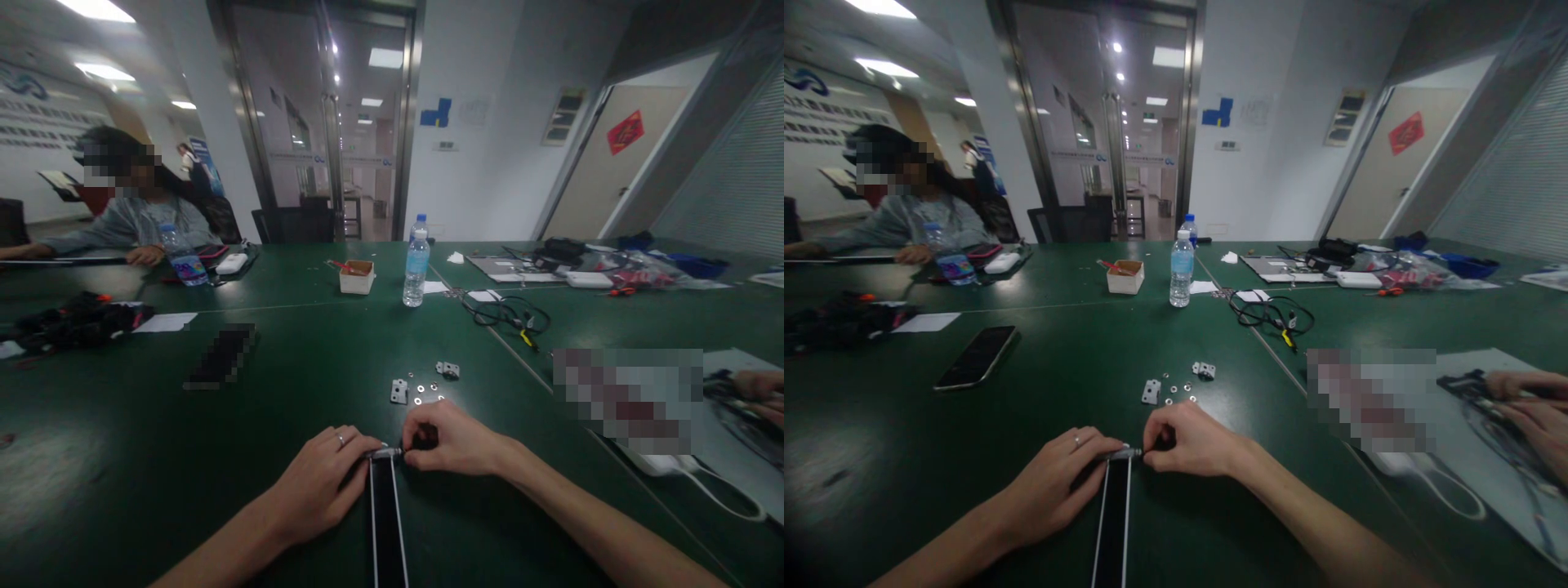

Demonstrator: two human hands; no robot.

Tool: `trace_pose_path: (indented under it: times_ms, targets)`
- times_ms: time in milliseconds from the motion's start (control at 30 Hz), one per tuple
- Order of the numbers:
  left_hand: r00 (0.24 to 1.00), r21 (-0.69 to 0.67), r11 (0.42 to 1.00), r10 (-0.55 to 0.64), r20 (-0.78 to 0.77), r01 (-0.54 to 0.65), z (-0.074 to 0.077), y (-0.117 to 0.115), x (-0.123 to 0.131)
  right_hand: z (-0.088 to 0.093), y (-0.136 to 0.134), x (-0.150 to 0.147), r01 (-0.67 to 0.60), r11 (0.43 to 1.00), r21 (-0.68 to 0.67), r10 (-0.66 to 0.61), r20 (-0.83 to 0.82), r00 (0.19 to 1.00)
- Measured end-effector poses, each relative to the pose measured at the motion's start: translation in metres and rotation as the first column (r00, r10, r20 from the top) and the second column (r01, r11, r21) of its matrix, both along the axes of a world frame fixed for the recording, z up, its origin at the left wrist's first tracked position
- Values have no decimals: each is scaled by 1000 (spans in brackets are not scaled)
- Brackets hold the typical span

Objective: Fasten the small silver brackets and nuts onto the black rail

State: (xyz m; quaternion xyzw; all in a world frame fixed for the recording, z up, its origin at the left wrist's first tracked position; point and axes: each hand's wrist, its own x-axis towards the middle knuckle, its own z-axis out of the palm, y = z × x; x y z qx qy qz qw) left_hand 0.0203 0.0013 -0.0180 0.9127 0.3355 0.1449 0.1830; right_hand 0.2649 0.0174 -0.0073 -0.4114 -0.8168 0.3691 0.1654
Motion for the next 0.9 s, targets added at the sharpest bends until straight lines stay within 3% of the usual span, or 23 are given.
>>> trace_pose_path:
  times_ms: [333, 900]
  targets:
    - [1000, -33, 999, 6, 9, -6, -4, 1, -2, -1, -3, -1, 26, 1000, 2, -25, -44, 999]
    - [1000, -30, 1000, 10, 2, -10, -2, 1, -1, -9, -7, -7, 37, 985, 167, -29, -47, 998]
